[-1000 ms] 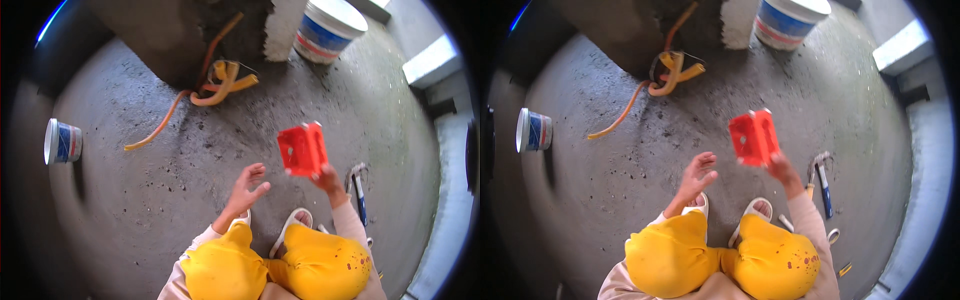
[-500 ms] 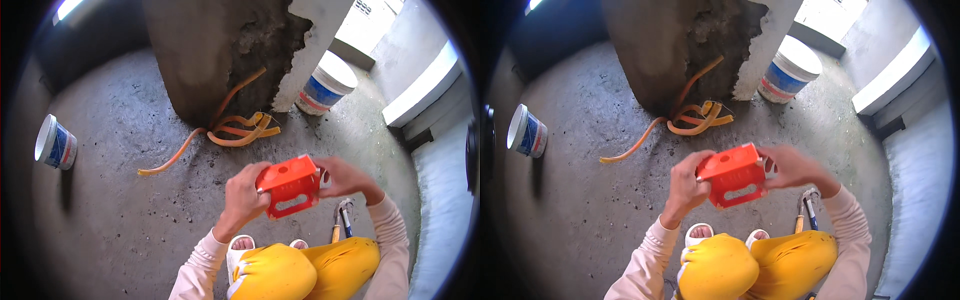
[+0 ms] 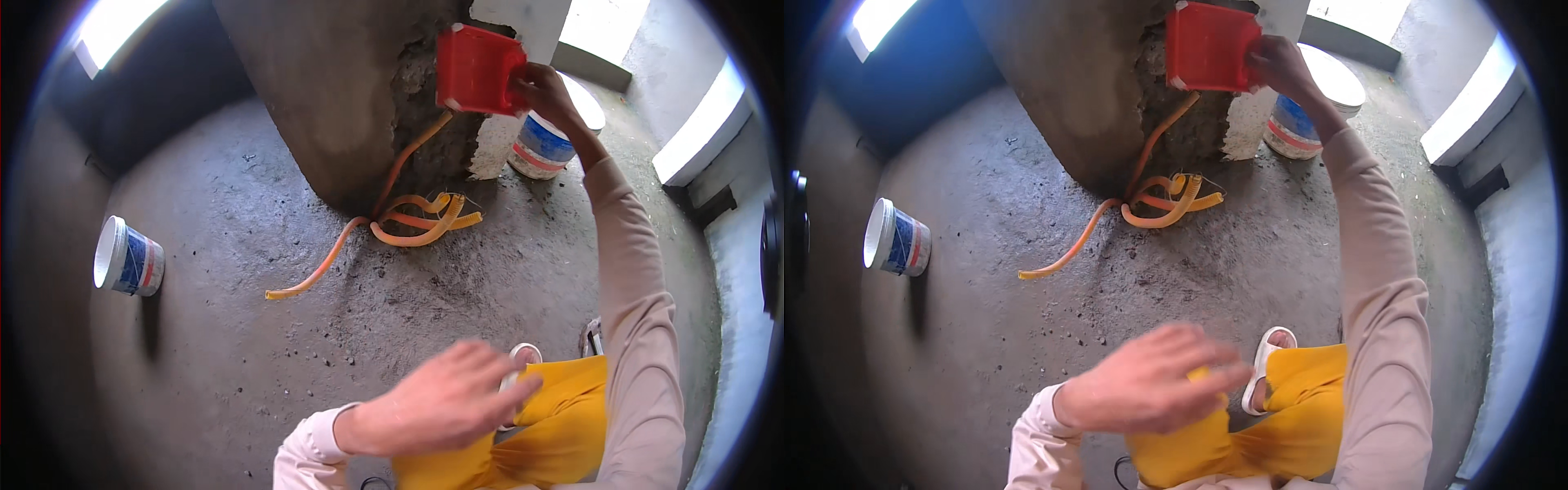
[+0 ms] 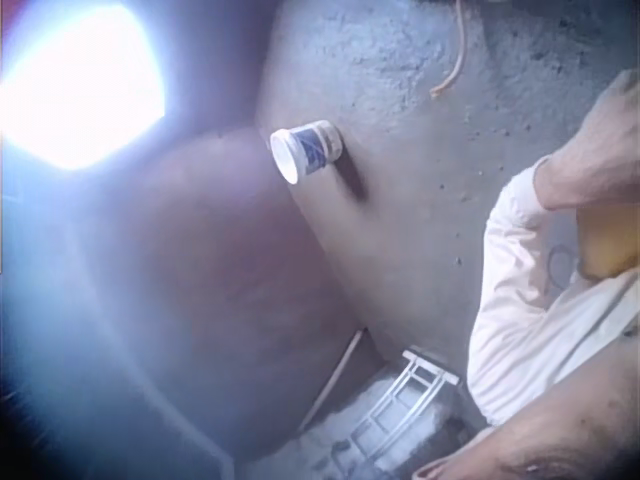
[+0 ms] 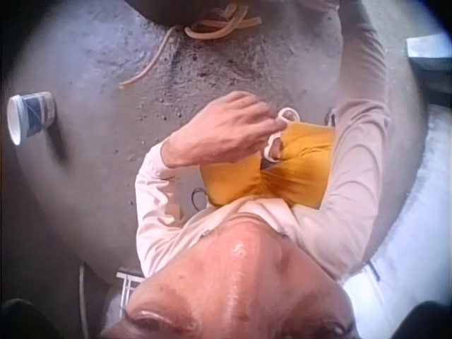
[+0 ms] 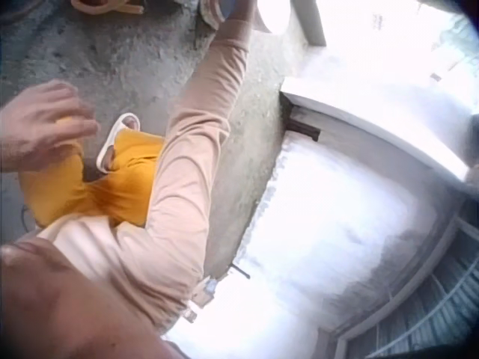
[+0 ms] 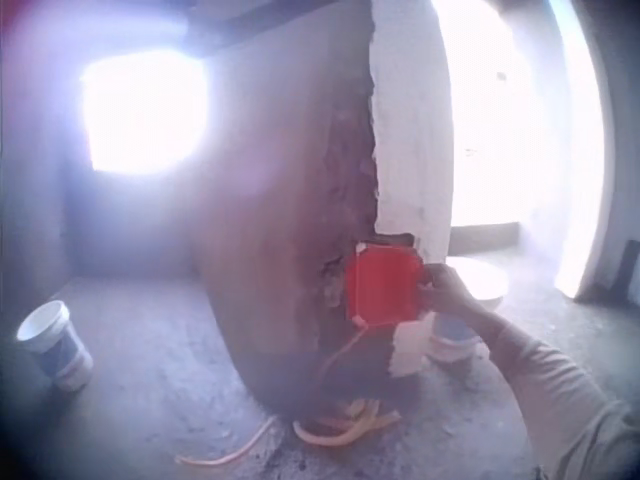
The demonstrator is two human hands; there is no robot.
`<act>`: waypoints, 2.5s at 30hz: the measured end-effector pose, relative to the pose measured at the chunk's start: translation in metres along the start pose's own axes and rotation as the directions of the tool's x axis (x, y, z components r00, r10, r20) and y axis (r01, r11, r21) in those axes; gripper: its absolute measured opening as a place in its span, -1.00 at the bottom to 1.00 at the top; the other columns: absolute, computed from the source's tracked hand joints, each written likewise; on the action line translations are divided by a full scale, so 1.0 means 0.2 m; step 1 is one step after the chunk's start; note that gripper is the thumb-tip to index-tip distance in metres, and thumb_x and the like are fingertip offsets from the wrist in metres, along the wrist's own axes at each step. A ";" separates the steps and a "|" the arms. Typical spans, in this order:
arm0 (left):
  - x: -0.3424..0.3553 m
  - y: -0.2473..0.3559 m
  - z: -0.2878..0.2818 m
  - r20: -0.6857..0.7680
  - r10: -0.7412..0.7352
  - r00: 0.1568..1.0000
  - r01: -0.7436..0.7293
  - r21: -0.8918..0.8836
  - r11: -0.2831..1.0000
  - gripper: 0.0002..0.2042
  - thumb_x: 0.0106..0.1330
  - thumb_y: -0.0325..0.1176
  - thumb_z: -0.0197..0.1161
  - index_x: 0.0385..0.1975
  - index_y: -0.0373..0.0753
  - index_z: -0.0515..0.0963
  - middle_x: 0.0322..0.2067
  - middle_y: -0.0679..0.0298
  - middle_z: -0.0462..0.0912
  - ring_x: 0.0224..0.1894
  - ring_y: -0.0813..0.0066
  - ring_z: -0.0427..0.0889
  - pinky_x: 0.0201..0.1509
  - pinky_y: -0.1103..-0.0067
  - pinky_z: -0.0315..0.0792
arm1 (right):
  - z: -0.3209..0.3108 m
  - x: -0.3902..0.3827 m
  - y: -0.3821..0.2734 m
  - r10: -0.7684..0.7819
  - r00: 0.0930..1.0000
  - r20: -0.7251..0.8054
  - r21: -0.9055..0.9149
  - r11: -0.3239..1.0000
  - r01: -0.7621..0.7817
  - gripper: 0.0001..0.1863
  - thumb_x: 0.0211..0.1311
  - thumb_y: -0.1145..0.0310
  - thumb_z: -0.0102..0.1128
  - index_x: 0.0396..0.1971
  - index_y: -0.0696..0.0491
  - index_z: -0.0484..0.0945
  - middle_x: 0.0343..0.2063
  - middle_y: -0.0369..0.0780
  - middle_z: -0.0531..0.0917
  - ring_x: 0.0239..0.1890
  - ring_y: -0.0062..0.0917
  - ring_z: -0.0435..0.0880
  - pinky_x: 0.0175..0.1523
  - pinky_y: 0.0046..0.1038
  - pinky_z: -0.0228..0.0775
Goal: The person prepares a red plastic electrical junction box by using a knife and pliers to remove knockouts and trim edges, then attempts to fit the box into a recessed space in a concrete wall containing orange conduits.
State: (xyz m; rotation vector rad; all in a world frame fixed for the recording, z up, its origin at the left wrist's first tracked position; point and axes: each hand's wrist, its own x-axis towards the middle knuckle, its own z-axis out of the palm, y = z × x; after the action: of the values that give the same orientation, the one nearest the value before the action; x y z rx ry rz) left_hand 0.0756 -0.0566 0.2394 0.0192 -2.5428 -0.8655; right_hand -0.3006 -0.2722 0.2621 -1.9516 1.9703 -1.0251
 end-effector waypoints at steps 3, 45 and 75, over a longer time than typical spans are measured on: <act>0.10 0.10 0.04 0.268 -0.109 0.957 0.103 0.036 0.994 -0.57 0.26 -0.37 0.26 0.15 -0.23 0.44 -0.09 0.14 0.57 -0.06 0.24 0.60 0.09 0.39 0.45 | 0.06 0.15 0.23 -0.052 0.957 -0.287 -0.285 0.958 -0.034 -0.73 0.18 0.26 0.24 -0.26 0.15 0.66 -0.35 -0.06 0.74 -0.26 -0.26 0.75 -0.12 -0.28 0.54; 0.28 -0.21 0.34 0.358 -0.686 0.634 0.499 0.489 0.716 -0.56 0.36 -0.21 0.25 0.19 -0.22 0.41 -0.22 0.17 0.58 -0.14 0.22 0.60 -0.05 0.37 0.42 | 0.47 0.38 0.36 -0.353 0.693 -0.629 -0.021 0.899 0.438 -0.78 0.20 0.40 0.25 -0.17 0.12 0.60 -0.43 -0.06 0.64 -0.43 -0.19 0.70 -0.32 -0.27 0.52; 0.31 -0.10 0.37 0.369 -0.702 0.610 0.494 0.516 0.700 -0.52 0.37 -0.19 0.26 0.21 -0.25 0.37 -0.19 0.12 0.57 -0.11 0.23 0.59 -0.02 0.36 0.42 | 0.27 0.21 0.07 -0.467 0.582 -0.666 -0.027 0.794 0.607 -0.79 0.27 0.45 0.30 -0.12 0.17 0.62 -0.47 -0.18 0.62 -0.50 -0.52 0.69 -0.42 -0.52 0.53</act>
State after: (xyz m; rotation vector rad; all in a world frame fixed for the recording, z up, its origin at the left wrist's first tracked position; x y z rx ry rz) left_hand -0.0132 -0.0406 0.2015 0.9657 -3.2820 -0.6512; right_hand -0.2857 -0.3311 0.2289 -2.3372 1.3660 -2.2325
